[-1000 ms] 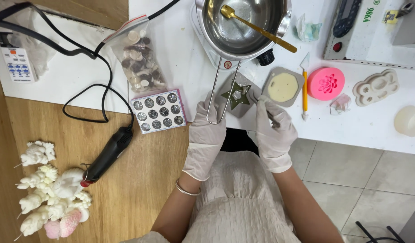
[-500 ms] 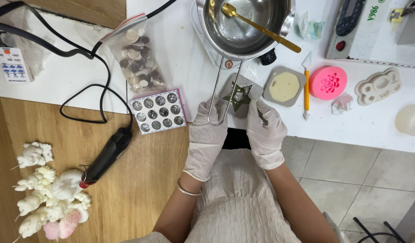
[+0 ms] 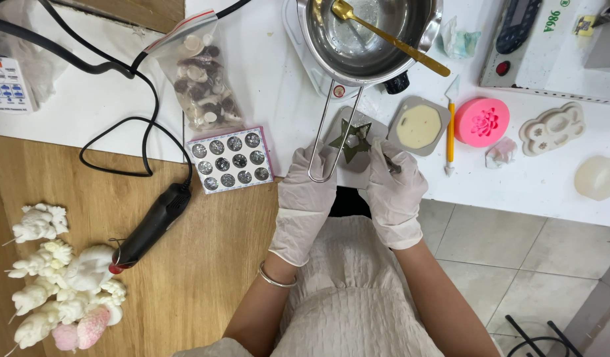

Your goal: Pour melted wax from a small pot into a star-shaped candle mold and place decorations.

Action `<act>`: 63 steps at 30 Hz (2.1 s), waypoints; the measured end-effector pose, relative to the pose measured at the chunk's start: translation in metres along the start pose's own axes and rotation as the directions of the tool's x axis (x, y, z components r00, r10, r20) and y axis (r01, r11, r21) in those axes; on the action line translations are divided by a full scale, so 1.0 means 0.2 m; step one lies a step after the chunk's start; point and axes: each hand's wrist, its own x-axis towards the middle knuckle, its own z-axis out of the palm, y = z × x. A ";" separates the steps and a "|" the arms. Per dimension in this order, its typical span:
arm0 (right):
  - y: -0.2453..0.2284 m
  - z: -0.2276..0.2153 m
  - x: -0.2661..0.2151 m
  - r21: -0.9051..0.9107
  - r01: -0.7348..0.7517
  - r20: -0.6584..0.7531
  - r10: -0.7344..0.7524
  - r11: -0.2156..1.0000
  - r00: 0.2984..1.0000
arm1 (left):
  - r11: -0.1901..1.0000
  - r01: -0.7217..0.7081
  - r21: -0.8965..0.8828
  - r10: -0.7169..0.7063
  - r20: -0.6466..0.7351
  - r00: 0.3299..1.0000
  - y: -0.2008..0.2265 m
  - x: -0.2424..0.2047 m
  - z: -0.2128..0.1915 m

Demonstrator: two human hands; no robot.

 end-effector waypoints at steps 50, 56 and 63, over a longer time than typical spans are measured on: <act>0.01 -0.13 0.20 0.390 -0.584 0.319 0.491 0.711 0.811 | 0.983 0.182 -0.036 -0.177 0.097 0.979 0.03 0.02 -0.03; 0.04 -0.11 0.22 0.489 -0.618 0.351 0.510 0.615 0.785 | 0.978 -0.183 0.099 0.182 0.016 0.983 -0.02 0.01 0.00; 0.03 -0.10 0.20 0.509 -0.608 0.324 0.518 0.610 0.791 | 0.974 0.217 -0.060 -0.208 0.138 0.968 0.03 0.03 -0.03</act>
